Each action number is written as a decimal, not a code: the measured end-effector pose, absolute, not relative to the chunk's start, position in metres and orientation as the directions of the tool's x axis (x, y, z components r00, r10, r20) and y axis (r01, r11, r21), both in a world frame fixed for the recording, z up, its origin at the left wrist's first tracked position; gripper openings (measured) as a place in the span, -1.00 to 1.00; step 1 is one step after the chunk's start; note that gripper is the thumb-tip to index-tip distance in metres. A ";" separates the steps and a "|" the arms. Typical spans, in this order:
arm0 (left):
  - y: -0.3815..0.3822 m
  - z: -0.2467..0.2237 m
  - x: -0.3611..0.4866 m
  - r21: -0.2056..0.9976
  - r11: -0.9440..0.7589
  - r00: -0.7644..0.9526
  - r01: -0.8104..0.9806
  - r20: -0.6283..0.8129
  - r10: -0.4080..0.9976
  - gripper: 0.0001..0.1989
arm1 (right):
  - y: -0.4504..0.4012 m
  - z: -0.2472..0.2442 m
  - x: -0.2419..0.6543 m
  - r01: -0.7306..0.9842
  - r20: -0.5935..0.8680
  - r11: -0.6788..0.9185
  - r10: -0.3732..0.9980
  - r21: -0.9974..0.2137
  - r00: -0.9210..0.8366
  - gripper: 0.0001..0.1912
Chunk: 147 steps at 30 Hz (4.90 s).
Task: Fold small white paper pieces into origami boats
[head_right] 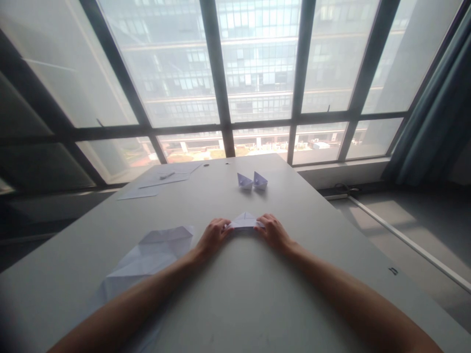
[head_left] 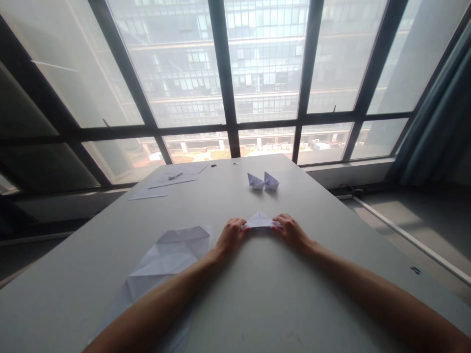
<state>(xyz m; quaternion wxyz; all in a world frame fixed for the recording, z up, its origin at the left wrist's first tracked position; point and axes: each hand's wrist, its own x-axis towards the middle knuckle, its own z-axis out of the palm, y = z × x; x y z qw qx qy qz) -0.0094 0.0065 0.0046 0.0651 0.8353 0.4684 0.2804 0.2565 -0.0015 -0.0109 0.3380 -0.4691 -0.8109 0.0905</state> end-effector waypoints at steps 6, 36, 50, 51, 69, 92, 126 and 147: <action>0.004 0.008 -0.007 0.397 -0.552 0.398 0.734 0.408 0.822 -0.80 | 0.000 -0.011 0.256 0.641 0.512 0.574 0.801 -0.510 -0.311 -0.75; -0.004 0.010 -0.004 0.473 -0.495 0.266 0.729 0.470 0.842 -0.54 | -0.008 -0.001 0.247 0.395 0.703 0.799 0.593 -0.453 -0.393 -0.63; 0.004 0.001 -0.002 0.345 -0.713 0.527 0.610 0.496 0.690 -0.59 | -0.022 0.008 0.245 0.410 0.430 0.861 0.506 -0.301 -0.748 -0.71; 0.005 -0.001 -0.003 0.330 -0.719 0.564 0.612 0.455 0.689 -0.56 | -0.022 0.009 0.245 0.403 0.433 0.863 0.502 -0.303 -0.749 -0.71; 0.000 0.006 -0.005 0.164 -0.736 0.746 0.657 0.003 0.666 -0.26 | -0.008 -0.006 0.247 0.701 0.211 0.646 0.763 -0.303 -0.611 -0.46; -0.010 0.004 -0.005 0.171 -0.735 0.736 0.656 0.071 0.673 -0.17 | -0.012 -0.001 0.249 0.574 0.200 0.721 0.674 -0.389 -0.711 -0.41; -0.002 -0.006 -0.005 0.211 -0.703 0.707 0.679 0.072 0.704 -0.41 | -0.013 -0.007 0.244 0.723 0.258 0.600 0.800 -0.342 -0.542 -0.51; -0.002 -0.003 -0.005 0.216 -0.701 0.704 0.680 0.074 0.706 -0.36 | -0.009 -0.013 0.245 0.715 0.280 0.609 0.793 -0.344 -0.540 -0.52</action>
